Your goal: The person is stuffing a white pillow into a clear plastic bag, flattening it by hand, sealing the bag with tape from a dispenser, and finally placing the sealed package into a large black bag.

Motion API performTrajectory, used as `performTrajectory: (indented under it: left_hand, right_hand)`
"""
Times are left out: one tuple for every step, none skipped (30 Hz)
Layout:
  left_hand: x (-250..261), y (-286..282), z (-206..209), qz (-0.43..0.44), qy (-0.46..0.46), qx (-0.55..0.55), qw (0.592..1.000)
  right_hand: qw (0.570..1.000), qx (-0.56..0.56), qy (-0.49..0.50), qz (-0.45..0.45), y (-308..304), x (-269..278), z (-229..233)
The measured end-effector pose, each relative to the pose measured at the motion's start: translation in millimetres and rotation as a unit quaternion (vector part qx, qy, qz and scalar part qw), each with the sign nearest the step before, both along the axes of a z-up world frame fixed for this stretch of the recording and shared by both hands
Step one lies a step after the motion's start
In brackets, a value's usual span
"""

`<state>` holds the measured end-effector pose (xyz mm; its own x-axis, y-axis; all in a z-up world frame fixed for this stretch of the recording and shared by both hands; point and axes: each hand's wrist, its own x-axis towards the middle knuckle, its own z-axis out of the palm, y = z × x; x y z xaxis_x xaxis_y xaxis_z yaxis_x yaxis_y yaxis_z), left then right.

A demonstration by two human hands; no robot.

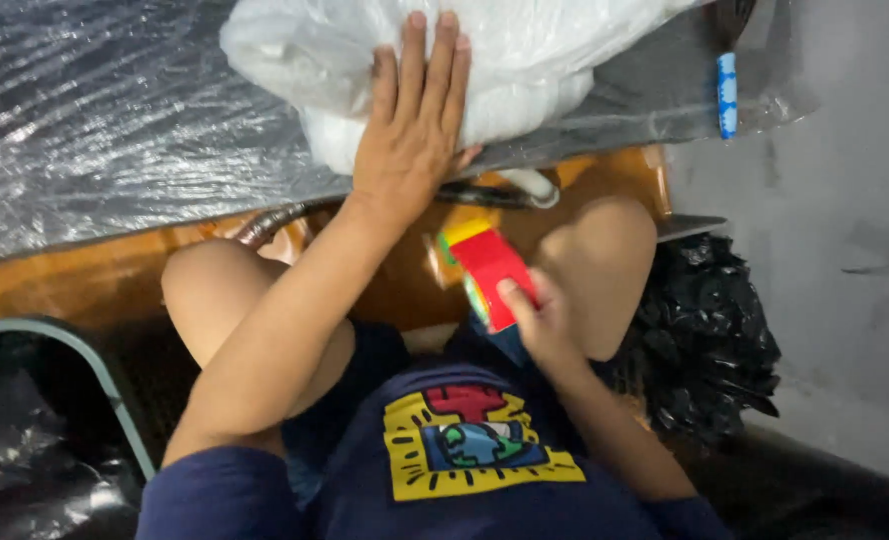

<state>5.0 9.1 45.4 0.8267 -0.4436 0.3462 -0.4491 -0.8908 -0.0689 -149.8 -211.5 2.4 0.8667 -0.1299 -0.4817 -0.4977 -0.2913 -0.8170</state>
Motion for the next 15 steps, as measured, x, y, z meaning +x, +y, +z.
performTrajectory:
  left_hand:
    - [-3,1,2,0.011,0.005,0.019,1.0]
    - [-5,-1,-3,0.012,0.008,0.017,1.0]
    - [-3,0,-3,0.006,0.011,0.001,1.0]
    - [-1,1,-4,0.0,0.014,-0.016,1.0]
    - [-1,0,-3,0.001,0.011,-0.015,1.0]
    - [-2,0,-3,0.01,0.015,-0.001,1.0]
    - [0,0,-2,0.02,0.018,0.013,1.0]
    - [0,-1,-1,0.022,0.013,0.014,1.0]
    - [0,-1,0,0.023,0.025,0.0,0.999]
    - [0,-1,0,0.024,0.037,-0.013,0.999]
    - [1,-1,-5,0.027,0.032,-0.011,0.999]
    - [2,-1,-11,0.048,0.003,0.041,0.998]
    - [4,-1,-16,0.069,-0.027,0.094,0.993]
    - [3,-2,-17,0.072,-0.032,0.096,0.992]
    - [3,-2,-17,0.079,-0.048,0.113,0.989]
  right_hand:
    - [0.997,-0.004,0.037,-0.065,-8,-3,5]
    - [0.997,-0.006,0.04,-0.064,-20,-3,25]
    - [0.994,-0.091,-0.029,-0.043,-29,3,44]
    - [0.979,-0.174,-0.099,-0.024,-40,9,65]
    - [0.979,-0.173,-0.102,-0.023,-61,20,58]
    - [0.952,-0.226,-0.208,-0.002,-83,30,52]
    - [0.909,-0.276,-0.312,0.02,-105,44,47]
    - [0.908,-0.274,-0.317,0.021,-116,65,42]
    - [0.878,-0.317,-0.355,0.048,-127,86,37]
    - [0.845,-0.358,-0.391,0.073,-138,107,33]
    - [0.843,-0.356,-0.397,0.074,-149,132,19]
    - [0.817,-0.405,-0.398,0.099,-158,158,7]
    - [0.788,-0.452,-0.398,0.123,-168,184,-6]
    - [0.787,-0.45,-0.404,0.122,-171,201,-11]
    - [0.738,-0.462,-0.468,0.152,-173,219,-15]
